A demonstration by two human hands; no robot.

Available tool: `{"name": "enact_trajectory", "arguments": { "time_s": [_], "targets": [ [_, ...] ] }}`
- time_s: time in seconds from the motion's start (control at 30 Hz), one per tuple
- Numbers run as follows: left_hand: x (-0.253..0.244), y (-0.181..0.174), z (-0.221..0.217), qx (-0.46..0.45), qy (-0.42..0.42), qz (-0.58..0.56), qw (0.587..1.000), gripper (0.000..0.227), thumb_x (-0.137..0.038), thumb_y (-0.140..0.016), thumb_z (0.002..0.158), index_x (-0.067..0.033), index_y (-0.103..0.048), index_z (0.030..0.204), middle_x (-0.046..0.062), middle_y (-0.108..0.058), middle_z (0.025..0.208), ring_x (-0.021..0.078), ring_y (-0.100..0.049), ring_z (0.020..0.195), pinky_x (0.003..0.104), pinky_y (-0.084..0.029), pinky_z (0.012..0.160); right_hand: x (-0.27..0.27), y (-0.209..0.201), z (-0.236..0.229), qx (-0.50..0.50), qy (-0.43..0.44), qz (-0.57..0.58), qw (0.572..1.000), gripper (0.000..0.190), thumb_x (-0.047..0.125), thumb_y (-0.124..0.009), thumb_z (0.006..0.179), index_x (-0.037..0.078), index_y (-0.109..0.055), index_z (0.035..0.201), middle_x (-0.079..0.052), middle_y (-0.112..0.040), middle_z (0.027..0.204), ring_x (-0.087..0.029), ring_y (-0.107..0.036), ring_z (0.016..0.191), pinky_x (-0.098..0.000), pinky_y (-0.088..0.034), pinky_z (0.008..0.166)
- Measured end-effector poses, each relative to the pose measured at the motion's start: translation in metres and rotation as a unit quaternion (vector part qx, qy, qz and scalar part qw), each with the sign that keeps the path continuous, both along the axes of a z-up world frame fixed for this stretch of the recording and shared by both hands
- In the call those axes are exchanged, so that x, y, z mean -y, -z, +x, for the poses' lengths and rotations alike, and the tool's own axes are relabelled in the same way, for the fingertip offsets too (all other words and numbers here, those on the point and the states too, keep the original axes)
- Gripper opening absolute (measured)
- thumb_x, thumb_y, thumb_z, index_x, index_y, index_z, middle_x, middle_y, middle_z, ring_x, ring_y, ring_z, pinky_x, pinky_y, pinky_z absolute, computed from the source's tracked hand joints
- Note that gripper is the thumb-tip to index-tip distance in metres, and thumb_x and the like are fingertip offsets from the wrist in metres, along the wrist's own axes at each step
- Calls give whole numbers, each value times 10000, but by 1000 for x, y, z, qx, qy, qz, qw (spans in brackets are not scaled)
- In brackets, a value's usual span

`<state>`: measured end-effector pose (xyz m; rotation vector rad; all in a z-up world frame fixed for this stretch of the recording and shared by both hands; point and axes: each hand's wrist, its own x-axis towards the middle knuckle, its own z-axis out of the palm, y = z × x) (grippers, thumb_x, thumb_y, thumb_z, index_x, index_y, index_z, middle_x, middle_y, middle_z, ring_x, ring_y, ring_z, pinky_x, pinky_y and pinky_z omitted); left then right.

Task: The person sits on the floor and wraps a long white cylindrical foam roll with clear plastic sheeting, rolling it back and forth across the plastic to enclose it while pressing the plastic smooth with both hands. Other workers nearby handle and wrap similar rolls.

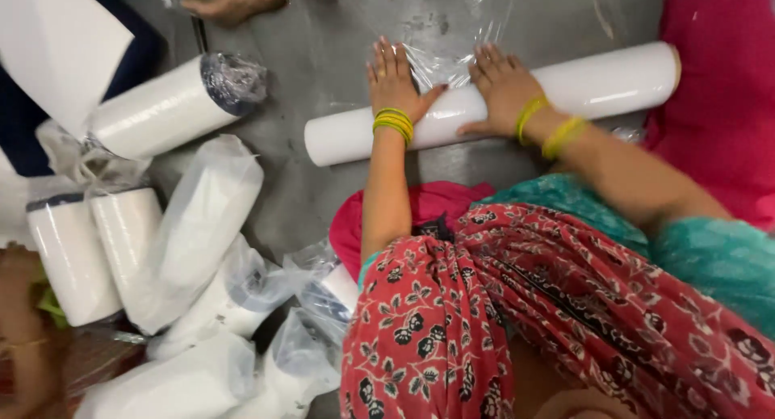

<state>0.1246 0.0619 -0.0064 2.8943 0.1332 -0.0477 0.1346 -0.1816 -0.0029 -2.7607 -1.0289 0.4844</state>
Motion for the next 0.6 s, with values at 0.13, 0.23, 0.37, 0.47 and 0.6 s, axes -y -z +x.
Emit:
{"name": "enact_trajectory", "arguments": {
  "time_s": [0.13, 0.23, 0.37, 0.47, 0.6],
  "targets": [
    [7, 7, -48, -25, 39, -2, 999, 1268, -791, -660, 784, 42, -161, 1599, 250, -47, 1678, 406, -35, 1566, 564, -80, 1251, 11, -5, -50, 70, 8, 44, 997, 1223, 838, -620, 735, -33, -369, 1555, -263, -243, 1670, -396, -185, 1564, -557, -191, 1223],
    [14, 17, -87, 51, 92, 24, 994, 1235, -791, -661, 848, 15, -149, 1630, 232, -44, 1709, 412, -51, 1594, 602, -71, 1272, 15, -26, -74, 96, 11, 39, 995, 1202, 762, -723, 692, -24, -416, 1548, -272, -296, 1644, -414, -249, 1537, -553, -206, 1237],
    [30, -17, -114, -5, 99, -3, 995, 1291, -760, -743, 738, 12, -184, 1608, 243, -78, 1695, 423, -66, 1586, 590, -89, 1276, 25, -30, -44, -9, 74, 69, 995, 1020, 727, -724, 812, 25, -499, 1517, -200, -452, 1570, -376, -393, 1451, -508, -309, 1169],
    [42, -36, -105, -73, 86, -12, 994, 1357, -750, -784, 627, 24, -217, 1587, 219, -126, 1680, 416, -102, 1572, 582, -106, 1269, -3, -13, 20, 107, 53, 135, 984, 1006, 721, -759, 862, -9, -517, 1509, -238, -460, 1570, -399, -398, 1464, -542, -319, 1149],
    [32, -49, -52, -97, 76, 29, 992, 1296, -743, -773, 646, 1, -252, 1571, 191, -178, 1680, 399, -149, 1556, 557, -153, 1252, -37, 19, 74, 69, 35, 121, 990, 1022, 711, -760, 850, -67, -517, 1466, -297, -405, 1589, -447, -349, 1472, -596, -292, 1140]
  ]
}}
